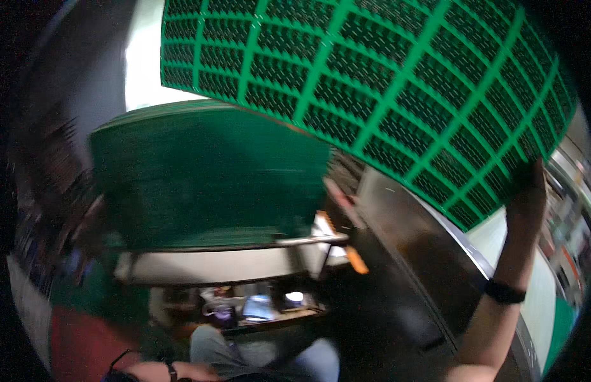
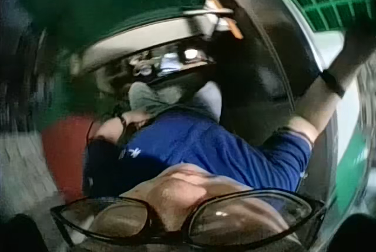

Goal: The recorder is taking large green circuit boards from an assembly machine and stacking them into a multi-slot rack.

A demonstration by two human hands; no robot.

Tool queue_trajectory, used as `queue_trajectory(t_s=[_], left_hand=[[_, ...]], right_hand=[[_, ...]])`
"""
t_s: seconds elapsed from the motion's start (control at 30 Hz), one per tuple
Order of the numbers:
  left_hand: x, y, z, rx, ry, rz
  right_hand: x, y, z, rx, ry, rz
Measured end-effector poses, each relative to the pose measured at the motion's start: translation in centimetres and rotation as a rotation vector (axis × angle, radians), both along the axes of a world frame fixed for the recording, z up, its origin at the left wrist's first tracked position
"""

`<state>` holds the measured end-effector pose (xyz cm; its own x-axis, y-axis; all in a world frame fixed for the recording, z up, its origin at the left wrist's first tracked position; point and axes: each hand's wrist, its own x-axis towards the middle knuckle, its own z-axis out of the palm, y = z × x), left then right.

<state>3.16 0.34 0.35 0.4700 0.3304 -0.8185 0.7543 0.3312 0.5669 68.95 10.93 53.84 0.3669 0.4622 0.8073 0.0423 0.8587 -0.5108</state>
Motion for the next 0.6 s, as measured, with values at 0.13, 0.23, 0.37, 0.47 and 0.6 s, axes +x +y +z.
queue_trajectory(t_s=[0.13,0.23,0.37,0.47,0.6], left_hand=[[1.2,-5.8,9.6,0.175,0.007,0.06],[1.7,-6.6,11.2,0.227,0.017,0.048],[4.5,-7.8,11.0,0.271,0.035,0.083],[6.4,-6.9,9.8,0.329,-0.036,0.074],[7.1,-6.4,8.9,0.366,-0.029,0.098]], right_hand=[[-4.1,3.7,0.6,-0.057,0.118,0.434],[-4.4,3.6,0.4,-0.047,0.078,0.487],[-8.1,6.8,1.0,-0.076,0.263,0.603],[-8.9,7.6,1.7,-0.041,0.142,0.532],[-11.3,7.6,2.1,-0.049,0.172,0.468]])
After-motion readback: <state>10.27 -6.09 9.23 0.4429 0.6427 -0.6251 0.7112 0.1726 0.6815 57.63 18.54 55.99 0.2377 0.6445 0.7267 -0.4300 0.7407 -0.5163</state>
